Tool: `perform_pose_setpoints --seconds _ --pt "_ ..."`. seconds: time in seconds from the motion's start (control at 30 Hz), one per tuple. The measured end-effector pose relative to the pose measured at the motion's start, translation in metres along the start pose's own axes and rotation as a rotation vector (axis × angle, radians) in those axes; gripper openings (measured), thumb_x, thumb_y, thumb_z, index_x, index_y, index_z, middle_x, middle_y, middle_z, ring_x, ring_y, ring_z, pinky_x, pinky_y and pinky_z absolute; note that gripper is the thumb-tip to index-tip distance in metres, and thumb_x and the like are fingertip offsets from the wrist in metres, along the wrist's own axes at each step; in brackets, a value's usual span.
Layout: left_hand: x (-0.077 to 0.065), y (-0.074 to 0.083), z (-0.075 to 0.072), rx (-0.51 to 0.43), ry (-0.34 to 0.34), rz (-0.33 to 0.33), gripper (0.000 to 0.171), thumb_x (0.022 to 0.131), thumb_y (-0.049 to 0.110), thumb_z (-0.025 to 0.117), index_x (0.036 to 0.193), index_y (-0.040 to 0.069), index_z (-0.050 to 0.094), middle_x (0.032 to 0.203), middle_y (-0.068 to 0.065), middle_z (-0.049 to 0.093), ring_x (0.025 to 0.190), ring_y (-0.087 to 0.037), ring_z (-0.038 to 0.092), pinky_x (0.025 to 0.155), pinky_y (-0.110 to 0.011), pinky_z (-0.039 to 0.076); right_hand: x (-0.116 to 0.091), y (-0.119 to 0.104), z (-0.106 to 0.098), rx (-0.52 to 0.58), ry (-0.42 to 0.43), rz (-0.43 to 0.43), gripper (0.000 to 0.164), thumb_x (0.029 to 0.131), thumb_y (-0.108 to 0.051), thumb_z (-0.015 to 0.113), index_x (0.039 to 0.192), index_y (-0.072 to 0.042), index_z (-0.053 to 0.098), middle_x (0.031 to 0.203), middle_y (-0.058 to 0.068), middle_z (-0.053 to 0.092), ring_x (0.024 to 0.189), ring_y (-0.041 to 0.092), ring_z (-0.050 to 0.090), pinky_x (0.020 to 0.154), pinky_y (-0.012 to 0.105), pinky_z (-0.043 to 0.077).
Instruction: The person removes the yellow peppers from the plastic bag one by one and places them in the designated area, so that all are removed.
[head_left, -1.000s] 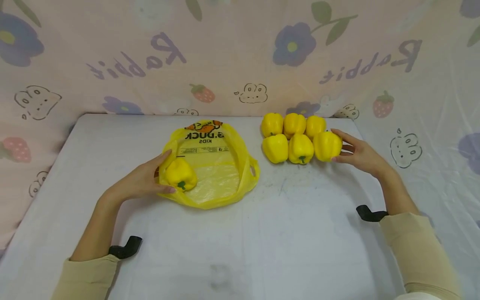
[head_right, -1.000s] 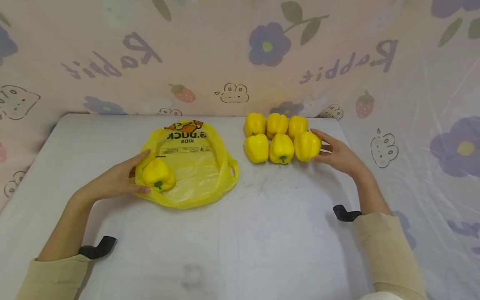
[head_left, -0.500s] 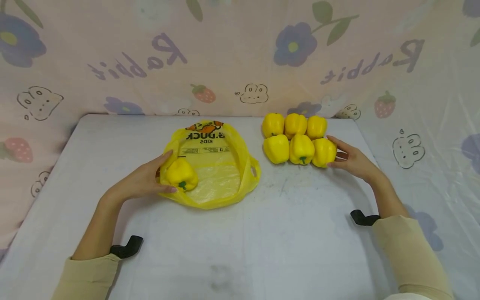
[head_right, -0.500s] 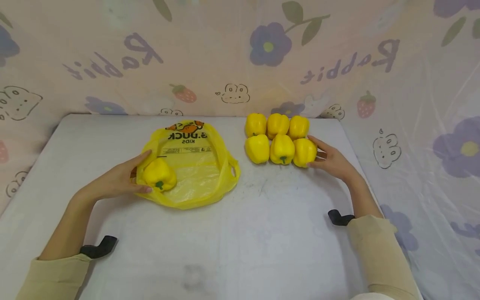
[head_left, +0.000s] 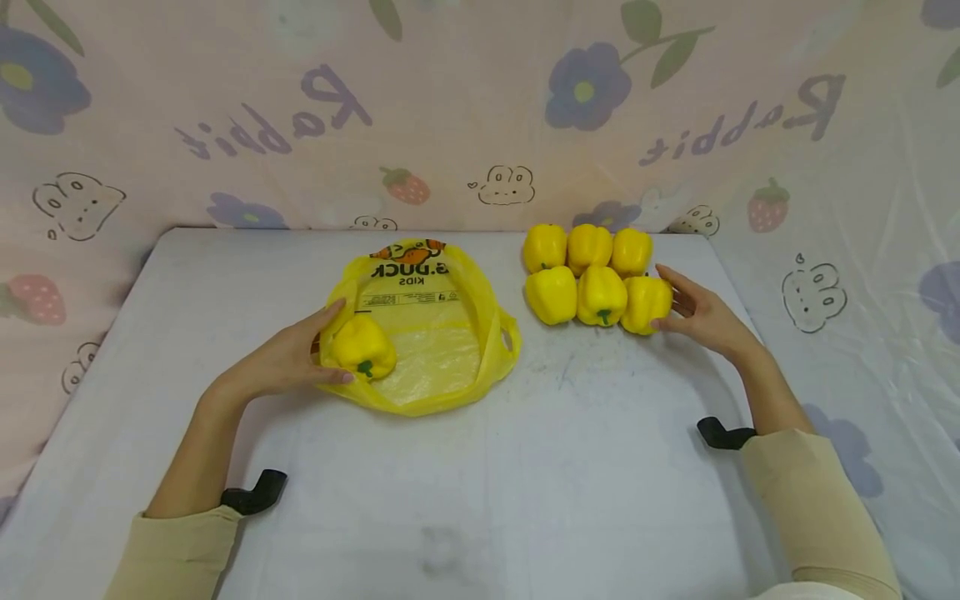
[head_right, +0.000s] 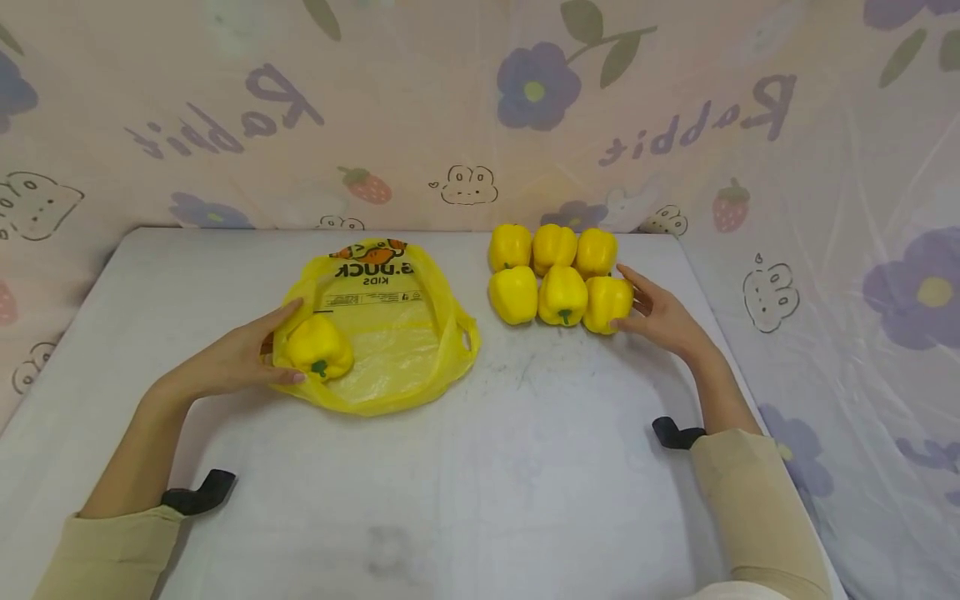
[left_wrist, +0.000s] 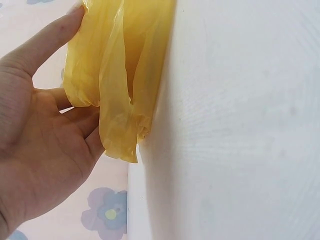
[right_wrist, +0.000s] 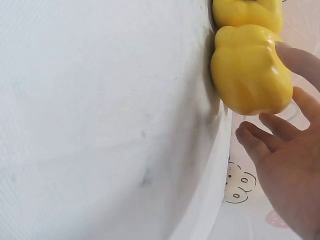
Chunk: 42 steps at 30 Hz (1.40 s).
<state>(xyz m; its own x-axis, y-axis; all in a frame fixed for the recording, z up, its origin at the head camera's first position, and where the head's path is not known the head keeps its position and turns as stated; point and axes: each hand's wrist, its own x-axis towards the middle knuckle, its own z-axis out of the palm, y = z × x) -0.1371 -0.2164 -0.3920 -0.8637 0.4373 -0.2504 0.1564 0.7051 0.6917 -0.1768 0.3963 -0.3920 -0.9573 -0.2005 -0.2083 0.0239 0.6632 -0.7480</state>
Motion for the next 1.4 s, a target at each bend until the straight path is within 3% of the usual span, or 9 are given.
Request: perform_pose_setpoints --seconds 0.17,0.3,0.4,0.6,0.73,1.0,1.4 --pt "0.002 -0.002 0.001 0.006 0.002 0.000 0.117 0.076 0.048 0.084 0.160 0.010 0.012 0.164 -0.017 0.014 0.149 -0.041 0.015 0.118 -0.060 0.016 0.000 -0.007 0.001 -0.011 0.075 -0.022 0.090 0.090 -0.010 0.074 0.160 -0.018 0.018 0.164 0.016 0.015 0.148 0.041 0.019 0.118 0.055 0.019" --pt "0.001 -0.002 0.001 0.005 0.000 0.003 0.117 0.076 0.049 0.083 0.160 0.009 0.012 0.164 -0.018 0.014 0.149 -0.041 0.015 0.118 -0.061 0.016 -0.002 -0.018 0.003 -0.008 0.151 -0.077 0.085 0.089 -0.008 0.074 0.159 -0.016 0.026 0.165 0.009 0.019 0.149 0.035 0.020 0.120 0.050 0.019" --pt "-0.001 -0.002 0.001 -0.003 -0.001 0.005 0.118 0.076 0.050 0.083 0.160 0.009 0.011 0.164 -0.019 0.014 0.148 -0.043 0.015 0.117 -0.062 0.016 -0.005 -0.033 0.008 0.019 0.193 -0.138 0.079 0.089 -0.004 0.073 0.156 -0.010 0.032 0.164 0.008 0.023 0.149 0.031 0.022 0.121 0.047 0.019" --pt "-0.005 -0.004 -0.001 0.002 0.018 -0.007 0.118 0.076 0.049 0.084 0.160 0.010 0.011 0.164 -0.017 0.015 0.149 -0.041 0.015 0.117 -0.061 0.017 -0.011 -0.071 0.022 0.048 0.236 -0.306 0.069 0.088 0.003 0.071 0.150 0.000 0.040 0.159 0.017 0.032 0.147 0.023 0.030 0.120 0.037 0.024" --pt "-0.005 -0.005 -0.001 0.001 0.032 0.011 0.118 0.076 0.049 0.084 0.160 0.010 0.012 0.164 -0.016 0.014 0.149 -0.041 0.015 0.117 -0.061 0.017 -0.011 -0.086 0.032 0.063 0.225 -0.355 0.067 0.088 0.004 0.071 0.148 0.000 0.043 0.157 0.016 0.036 0.145 0.020 0.034 0.119 0.034 0.027" --pt "-0.005 -0.002 -0.001 -0.002 0.032 0.018 0.115 0.077 0.049 0.083 0.160 0.011 0.015 0.165 -0.016 0.013 0.149 -0.042 0.014 0.117 -0.062 0.016 -0.005 -0.113 0.047 0.072 0.151 -0.407 0.067 0.086 0.008 0.071 0.147 -0.002 0.045 0.155 0.017 0.039 0.144 0.022 0.035 0.116 0.051 0.030" --pt "-0.005 -0.001 0.001 0.001 0.047 0.030 0.110 0.078 0.046 0.083 0.160 0.012 0.018 0.164 -0.016 0.015 0.149 -0.042 0.015 0.117 -0.062 0.018 0.008 -0.147 0.074 0.162 -0.004 -0.450 0.062 0.086 0.007 0.072 0.143 0.005 0.048 0.155 0.017 0.039 0.141 0.029 0.039 0.116 0.050 0.030"
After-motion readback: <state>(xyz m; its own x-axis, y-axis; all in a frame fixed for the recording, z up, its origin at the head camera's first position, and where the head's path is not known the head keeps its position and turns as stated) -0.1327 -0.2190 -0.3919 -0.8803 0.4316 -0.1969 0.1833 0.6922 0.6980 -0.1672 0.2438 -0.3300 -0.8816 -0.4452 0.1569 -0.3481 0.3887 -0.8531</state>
